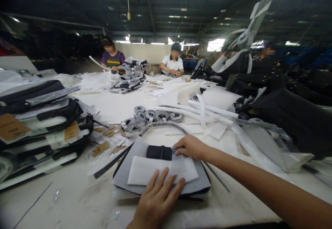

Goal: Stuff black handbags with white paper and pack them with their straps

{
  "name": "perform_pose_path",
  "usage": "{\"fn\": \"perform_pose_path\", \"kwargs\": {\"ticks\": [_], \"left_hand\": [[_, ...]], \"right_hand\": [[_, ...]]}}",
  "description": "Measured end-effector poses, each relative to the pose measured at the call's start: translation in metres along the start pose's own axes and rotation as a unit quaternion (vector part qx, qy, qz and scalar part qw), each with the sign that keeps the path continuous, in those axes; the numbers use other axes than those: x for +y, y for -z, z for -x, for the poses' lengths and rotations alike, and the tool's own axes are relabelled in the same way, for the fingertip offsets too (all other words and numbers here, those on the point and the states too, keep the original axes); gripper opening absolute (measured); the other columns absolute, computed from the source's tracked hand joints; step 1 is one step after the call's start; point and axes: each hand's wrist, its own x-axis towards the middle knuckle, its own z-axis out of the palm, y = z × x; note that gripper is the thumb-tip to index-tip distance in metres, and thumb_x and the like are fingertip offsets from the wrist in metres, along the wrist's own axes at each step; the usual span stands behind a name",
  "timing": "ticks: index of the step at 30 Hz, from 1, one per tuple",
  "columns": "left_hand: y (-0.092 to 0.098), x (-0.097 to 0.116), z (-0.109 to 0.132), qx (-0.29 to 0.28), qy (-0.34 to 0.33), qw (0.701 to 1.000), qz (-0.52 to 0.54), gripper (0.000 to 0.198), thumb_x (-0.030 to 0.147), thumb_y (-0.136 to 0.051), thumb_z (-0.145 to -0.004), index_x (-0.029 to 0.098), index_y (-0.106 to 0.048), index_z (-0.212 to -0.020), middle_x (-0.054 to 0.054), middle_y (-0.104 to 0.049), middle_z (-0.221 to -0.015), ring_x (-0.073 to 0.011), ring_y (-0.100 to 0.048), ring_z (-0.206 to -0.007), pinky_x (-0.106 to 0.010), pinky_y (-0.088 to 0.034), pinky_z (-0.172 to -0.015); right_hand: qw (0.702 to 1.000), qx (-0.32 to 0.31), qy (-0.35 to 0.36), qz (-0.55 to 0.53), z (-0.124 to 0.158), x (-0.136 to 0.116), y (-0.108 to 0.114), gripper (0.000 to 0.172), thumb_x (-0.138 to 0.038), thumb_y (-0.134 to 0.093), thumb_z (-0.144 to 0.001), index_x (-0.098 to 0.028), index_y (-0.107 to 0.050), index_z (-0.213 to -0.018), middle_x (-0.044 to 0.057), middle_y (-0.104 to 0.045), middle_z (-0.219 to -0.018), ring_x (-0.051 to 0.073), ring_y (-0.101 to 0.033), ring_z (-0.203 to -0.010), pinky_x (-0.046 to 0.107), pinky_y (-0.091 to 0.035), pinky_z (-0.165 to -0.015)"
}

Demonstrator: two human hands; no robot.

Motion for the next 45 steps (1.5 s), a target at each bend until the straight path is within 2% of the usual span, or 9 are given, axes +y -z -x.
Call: {"fn": "perform_pose_path", "kwargs": {"ticks": [5, 8, 14, 21, 24, 27, 30, 39, 45], "left_hand": [[-0.002, -0.002, 0.003, 0.002, -0.006, 1.000, 0.000, 0.031, 0.027, -0.046, -0.101, 0.028, -0.067, -0.125, -0.001, -0.071, -0.123, -0.0225, -0.061, -0.123, -0.045, -0.024, -0.122], [-0.001, -0.003, 0.002, -0.006, -0.016, 1.000, -0.016, 0.033, 0.027, -0.046, -0.101, 0.028, -0.064, -0.130, -0.001, -0.070, -0.125, -0.0225, -0.062, -0.122, -0.046, -0.022, -0.122], [-0.002, -0.005, 0.000, 0.007, -0.036, 0.999, -0.031, 0.030, 0.030, -0.052, -0.100, 0.029, -0.067, -0.125, -0.001, -0.072, -0.121, -0.0229, -0.067, -0.115, -0.046, -0.024, -0.122], [-0.016, 0.000, 0.004, 0.057, -0.013, 0.998, -0.028, 0.024, 0.032, -0.062, -0.095, 0.030, -0.072, -0.116, 0.000, -0.074, -0.115, -0.0219, -0.068, -0.112, -0.045, -0.030, -0.120], [-0.030, 0.005, 0.006, 0.124, 0.026, 0.992, -0.015, 0.020, 0.031, -0.060, -0.096, 0.031, -0.074, -0.110, 0.000, -0.076, -0.111, -0.0212, -0.069, -0.111, -0.044, -0.034, -0.119], [-0.042, 0.010, 0.010, 0.175, 0.059, 0.983, -0.005, 0.019, 0.031, -0.058, -0.097, 0.032, -0.075, -0.106, 0.001, -0.076, -0.111, -0.0212, -0.069, -0.111, -0.043, -0.038, -0.116], [-0.047, 0.012, 0.012, 0.176, 0.059, 0.983, -0.007, 0.018, 0.032, -0.059, -0.096, 0.032, -0.075, -0.105, 0.002, -0.075, -0.112, -0.0217, -0.070, -0.110, -0.043, -0.040, -0.116], [-0.048, 0.012, 0.008, 0.187, 0.065, 0.980, -0.010, 0.020, 0.029, -0.057, -0.097, 0.033, -0.076, -0.102, 0.002, -0.077, -0.106, -0.0207, -0.072, -0.105, -0.042, -0.039, -0.116], [-0.043, 0.010, 0.005, 0.200, 0.069, 0.977, -0.009, 0.022, 0.029, -0.055, -0.098, 0.033, -0.077, -0.099, 0.003, -0.078, -0.103, -0.0187, -0.072, -0.104, -0.040, -0.037, -0.117]], "right_hand": [[1.000, 0.022, -0.003, -0.013, -0.015, 0.016, 0.007, 0.026, -0.040, -0.062, -0.088, -0.023, -0.081, -0.096, 0.004, -0.078, -0.099, 0.022, -0.071, -0.096, 0.029, -0.050, -0.088], [0.999, 0.030, -0.029, -0.012, -0.028, 0.028, 0.013, 0.029, -0.042, -0.061, -0.087, -0.022, -0.081, -0.094, 0.005, -0.079, -0.093, 0.022, -0.071, -0.087, 0.028, -0.051, -0.079], [0.997, 0.029, -0.050, 0.043, -0.051, 0.038, 0.022, 0.025, -0.035, -0.060, -0.086, -0.021, -0.080, -0.084, 0.002, -0.077, -0.079, 0.019, -0.069, -0.075, 0.026, -0.046, -0.069], [0.992, 0.039, -0.060, 0.104, -0.065, 0.042, 0.018, 0.029, -0.036, -0.053, -0.091, -0.022, -0.078, -0.093, 0.008, -0.077, -0.096, 0.024, -0.067, -0.089, 0.030, -0.045, -0.074], [0.995, 0.014, -0.048, 0.090, -0.065, 0.045, 0.019, 0.032, -0.042, -0.053, -0.091, -0.023, -0.078, -0.093, 0.005, -0.077, -0.092, 0.022, -0.068, -0.084, 0.028, -0.046, -0.072], [0.996, -0.005, -0.048, 0.078, -0.064, 0.046, 0.020, 0.033, -0.050, -0.065, -0.082, -0.023, -0.078, -0.093, 0.002, -0.075, -0.081, 0.018, -0.066, -0.072, 0.025, -0.044, -0.064], [0.994, 0.008, -0.069, 0.085, -0.065, 0.046, 0.019, 0.033, -0.045, -0.076, -0.071, -0.020, -0.076, -0.091, 0.001, -0.073, -0.076, 0.018, -0.064, -0.068, 0.024, -0.040, -0.058], [0.987, 0.046, -0.078, 0.129, -0.073, 0.050, 0.019, 0.014, -0.035, -0.070, -0.080, -0.024, -0.078, -0.086, 0.000, -0.076, -0.081, 0.019, -0.068, -0.077, 0.025, -0.041, -0.062], [0.972, 0.106, -0.067, 0.197, -0.079, 0.065, 0.023, 0.015, -0.034, -0.064, -0.088, -0.025, -0.077, -0.090, 0.003, -0.076, -0.089, 0.022, -0.068, -0.086, 0.027, -0.044, -0.070]]}}
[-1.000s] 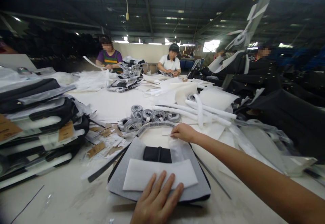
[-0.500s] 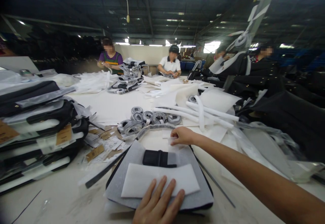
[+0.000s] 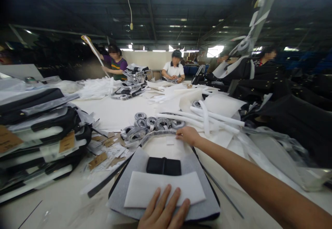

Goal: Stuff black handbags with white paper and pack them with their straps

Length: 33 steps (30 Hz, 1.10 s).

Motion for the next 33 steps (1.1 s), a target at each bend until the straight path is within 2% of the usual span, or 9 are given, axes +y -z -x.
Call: {"fn": "perform_pose_path", "kwargs": {"ticks": [4, 8, 12, 17, 20, 22, 24, 28, 33], "left_hand": [[0.002, -0.002, -0.003, -0.049, -0.033, 0.998, -0.005, 0.018, 0.031, -0.060, -0.095, 0.033, -0.075, -0.105, 0.003, -0.077, -0.105, -0.0190, -0.073, -0.101, -0.041, -0.034, -0.119], [-0.006, 0.001, 0.002, 0.020, 0.004, 1.000, -0.003, 0.019, 0.031, -0.057, -0.097, 0.033, -0.075, -0.103, 0.004, -0.078, -0.101, -0.0190, -0.073, -0.101, -0.040, -0.038, -0.117], [-0.010, 0.003, 0.009, 0.012, 0.000, 1.000, 0.001, 0.021, 0.029, -0.056, -0.097, 0.033, -0.075, -0.106, 0.003, -0.077, -0.106, -0.0197, -0.069, -0.110, -0.040, -0.040, -0.116], [0.001, -0.002, 0.006, -0.032, -0.020, 0.999, -0.003, 0.028, 0.026, -0.049, -0.100, 0.032, -0.073, -0.113, 0.002, -0.076, -0.111, -0.0212, -0.067, -0.115, -0.044, -0.036, -0.118], [0.016, -0.009, -0.006, -0.109, -0.070, 0.992, -0.007, 0.031, 0.026, -0.047, -0.101, 0.031, -0.068, -0.123, 0.001, -0.074, -0.116, -0.0216, -0.065, -0.117, -0.045, -0.027, -0.121], [0.025, -0.013, -0.016, -0.172, -0.093, 0.981, -0.002, 0.033, 0.027, -0.045, -0.102, 0.030, -0.065, -0.129, 0.001, -0.072, -0.121, -0.0210, -0.064, -0.119, -0.044, -0.023, -0.123], [0.033, -0.015, -0.023, -0.205, -0.095, 0.974, 0.006, 0.035, 0.028, -0.042, -0.103, 0.030, -0.063, -0.131, 0.001, -0.070, -0.125, -0.0200, -0.063, -0.120, -0.042, -0.020, -0.123], [0.038, -0.014, -0.026, -0.231, -0.081, 0.969, 0.020, 0.035, 0.028, -0.040, -0.103, 0.030, -0.063, -0.130, 0.002, -0.067, -0.131, -0.0195, -0.059, -0.126, -0.040, -0.022, -0.123], [0.040, -0.011, -0.020, -0.255, -0.067, 0.964, 0.026, 0.032, 0.024, -0.042, -0.103, 0.028, -0.067, -0.122, 0.002, -0.062, -0.138, -0.0213, -0.055, -0.130, -0.042, -0.034, -0.118]], "right_hand": [[0.998, 0.060, 0.014, 0.028, -0.002, 0.001, -0.001, 0.021, -0.032, -0.057, -0.094, -0.021, -0.075, -0.094, 0.006, -0.075, -0.092, 0.021, -0.067, -0.084, 0.027, -0.044, -0.070], [0.990, 0.122, 0.053, 0.043, 0.008, -0.006, 0.001, 0.029, -0.033, -0.049, -0.099, -0.019, -0.074, -0.101, 0.009, -0.074, -0.098, 0.019, -0.067, -0.082, 0.026, -0.045, -0.070], [0.980, 0.167, 0.100, 0.047, 0.034, -0.019, 0.012, 0.032, -0.034, -0.045, -0.101, -0.020, -0.074, -0.101, 0.009, -0.075, -0.093, 0.018, -0.066, -0.081, 0.024, -0.046, -0.070], [0.963, 0.203, 0.162, 0.063, 0.088, -0.051, 0.037, 0.028, -0.030, -0.047, -0.101, -0.023, -0.073, -0.097, 0.005, -0.074, -0.085, 0.015, -0.065, -0.076, 0.023, -0.045, -0.069], [0.945, 0.237, 0.206, 0.096, 0.128, -0.074, 0.046, 0.026, -0.021, -0.047, -0.101, -0.021, -0.072, -0.095, 0.004, -0.072, -0.081, 0.013, -0.063, -0.071, 0.023, -0.043, -0.065], [0.941, 0.235, 0.217, 0.109, 0.153, -0.086, 0.046, 0.027, -0.018, -0.045, -0.101, -0.019, -0.071, -0.094, 0.004, -0.071, -0.079, 0.014, -0.062, -0.068, 0.025, -0.042, -0.063], [0.946, 0.219, 0.214, 0.109, 0.174, -0.096, 0.042, 0.030, -0.016, -0.042, -0.102, -0.018, -0.070, -0.092, 0.004, -0.070, -0.076, 0.014, -0.060, -0.065, 0.027, -0.040, -0.061], [0.957, 0.212, 0.178, 0.089, 0.199, -0.106, 0.031, 0.035, -0.018, -0.037, -0.104, -0.018, -0.070, -0.093, 0.002, -0.070, -0.075, 0.016, -0.059, -0.064, 0.032, -0.037, -0.059], [0.956, 0.235, 0.149, 0.093, 0.213, -0.119, 0.024, 0.039, -0.018, -0.033, -0.105, -0.017, -0.071, -0.097, 0.002, -0.074, -0.085, 0.018, -0.060, -0.067, 0.034, -0.035, -0.061]]}}
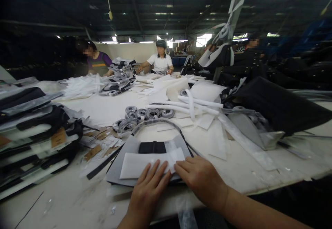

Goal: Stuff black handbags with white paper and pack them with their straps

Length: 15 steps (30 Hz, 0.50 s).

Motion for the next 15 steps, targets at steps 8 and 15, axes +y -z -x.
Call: {"fn": "perform_pose_path", "kwargs": {"ticks": [8, 15], "left_hand": [[0.005, 0.000, 0.000, -0.041, 0.016, 0.999, -0.004, 0.042, 0.024, -0.028, -0.106, 0.019, -0.063, -0.127, 0.001, -0.060, -0.140, -0.0202, -0.053, -0.132, -0.040, -0.040, -0.115], [0.009, 0.003, -0.003, -0.073, 0.017, 0.997, -0.019, 0.044, 0.024, -0.028, -0.106, 0.026, -0.043, -0.147, 0.000, -0.051, -0.148, -0.0222, -0.052, -0.133, -0.044, -0.047, -0.107]], "right_hand": [[0.999, 0.007, -0.031, 0.009, 0.015, -0.020, 0.003, 0.040, -0.014, -0.031, -0.105, -0.017, -0.071, -0.105, 0.003, -0.076, -0.104, 0.019, -0.063, -0.077, 0.035, -0.037, -0.068], [0.999, 0.017, -0.050, 0.010, 0.030, -0.033, -0.005, 0.036, -0.017, -0.035, -0.104, -0.015, -0.070, -0.112, 0.005, -0.075, -0.112, 0.019, -0.066, -0.079, 0.036, -0.040, -0.068]]}}
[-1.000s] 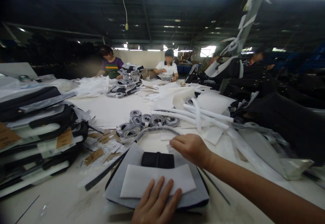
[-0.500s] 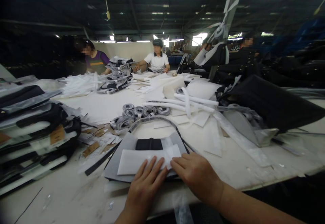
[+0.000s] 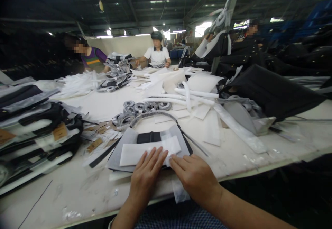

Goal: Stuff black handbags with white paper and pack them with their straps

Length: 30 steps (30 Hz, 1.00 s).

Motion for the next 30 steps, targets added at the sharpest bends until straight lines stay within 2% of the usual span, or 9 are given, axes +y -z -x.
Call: {"fn": "perform_pose_path", "kwargs": {"ticks": [3, 6, 10, 14, 17, 21, 26, 28, 30], "left_hand": [[0.002, 0.001, 0.000, -0.008, -0.016, 1.000, -0.010, 0.045, 0.026, -0.032, -0.105, 0.034, -0.039, -0.149, 0.002, -0.046, -0.152, -0.0252, -0.051, -0.134, -0.047, -0.048, -0.106], [0.003, 0.001, 0.001, -0.013, -0.031, 0.999, -0.006, 0.044, 0.027, -0.036, -0.104, 0.033, -0.041, -0.147, 0.006, -0.049, -0.149, -0.0262, -0.051, -0.134, -0.047, -0.047, -0.108], [0.002, 0.000, 0.002, -0.023, -0.033, 0.999, -0.007, 0.044, 0.026, -0.042, -0.103, 0.033, -0.044, -0.146, 0.007, -0.052, -0.146, -0.0252, -0.052, -0.132, -0.046, -0.047, -0.108], [0.001, 0.000, 0.002, -0.025, -0.030, 0.999, -0.003, 0.044, 0.024, -0.042, -0.103, 0.032, -0.045, -0.145, 0.006, -0.053, -0.145, -0.0253, -0.052, -0.133, -0.045, -0.046, -0.110], [0.001, 0.000, 0.003, -0.030, -0.028, 0.999, -0.003, 0.044, 0.026, -0.043, -0.102, 0.032, -0.044, -0.146, 0.004, -0.054, -0.145, -0.0253, -0.051, -0.134, -0.045, -0.045, -0.110], [0.002, 0.001, 0.002, -0.013, -0.024, 1.000, -0.005, 0.041, 0.028, -0.041, -0.103, 0.033, -0.048, -0.143, 0.005, -0.056, -0.143, -0.0238, -0.051, -0.134, -0.044, -0.045, -0.111], [0.002, 0.003, -0.002, 0.007, -0.021, 1.000, -0.016, 0.038, 0.027, -0.038, -0.105, 0.034, -0.054, -0.138, 0.011, -0.054, -0.144, -0.0220, -0.053, -0.132, -0.041, -0.040, -0.114], [0.000, 0.003, -0.003, 0.019, -0.019, 1.000, -0.014, 0.038, 0.028, -0.037, -0.105, 0.034, -0.055, -0.137, 0.012, -0.053, -0.144, -0.0211, -0.053, -0.132, -0.040, -0.037, -0.116], [-0.001, 0.003, -0.004, 0.036, -0.018, 0.999, -0.014, 0.037, 0.029, -0.038, -0.105, 0.034, -0.056, -0.137, 0.012, -0.055, -0.142, -0.0203, -0.054, -0.131, -0.040, -0.034, -0.119]], "right_hand": [[1.000, 0.005, -0.004, -0.002, 0.002, -0.001, -0.001, 0.033, -0.017, -0.038, -0.104, -0.014, -0.070, -0.113, 0.006, -0.075, -0.113, 0.020, -0.068, -0.081, 0.036, -0.043, -0.067], [0.999, 0.017, 0.010, -0.026, 0.012, 0.001, 0.005, 0.029, -0.017, -0.044, -0.102, -0.014, -0.069, -0.116, 0.008, -0.073, -0.119, 0.019, -0.070, -0.084, 0.036, -0.046, -0.069], [0.995, 0.034, 0.024, -0.090, 0.047, 0.005, 0.010, 0.029, -0.009, -0.048, -0.098, -0.015, -0.068, -0.118, 0.009, -0.072, -0.121, 0.018, -0.069, -0.099, 0.035, -0.052, -0.085], [0.994, -0.009, 0.047, -0.095, 0.080, 0.006, -0.010, 0.041, -0.007, -0.049, -0.096, -0.016, -0.058, -0.136, 0.011, -0.064, -0.134, 0.023, -0.054, -0.130, 0.043, -0.046, -0.108], [0.991, -0.017, 0.085, -0.099, 0.085, 0.006, -0.034, 0.045, -0.007, -0.047, -0.097, -0.017, -0.055, -0.140, 0.010, -0.063, -0.136, 0.023, -0.049, -0.135, 0.046, -0.044, -0.111], [0.983, 0.023, 0.090, -0.158, 0.074, 0.000, -0.043, 0.035, -0.009, -0.044, -0.099, -0.015, -0.065, -0.126, 0.008, -0.073, -0.119, 0.019, -0.064, -0.118, 0.037, -0.051, -0.105], [0.965, 0.038, 0.061, -0.251, 0.040, 0.003, 0.001, 0.030, -0.037, -0.048, -0.102, -0.017, -0.069, -0.111, 0.006, -0.078, -0.091, 0.015, -0.073, -0.085, 0.028, -0.057, -0.094], [0.968, 0.039, 0.057, -0.243, 0.012, 0.015, 0.015, 0.028, -0.033, -0.049, -0.101, -0.017, -0.066, -0.117, 0.007, -0.077, -0.100, 0.015, -0.072, -0.094, 0.028, -0.052, -0.102], [0.979, 0.021, 0.044, -0.196, -0.025, 0.032, 0.012, 0.031, -0.016, -0.048, -0.099, -0.017, -0.062, -0.126, 0.009, -0.072, -0.119, 0.018, -0.064, -0.115, 0.034, -0.047, -0.108]]}}
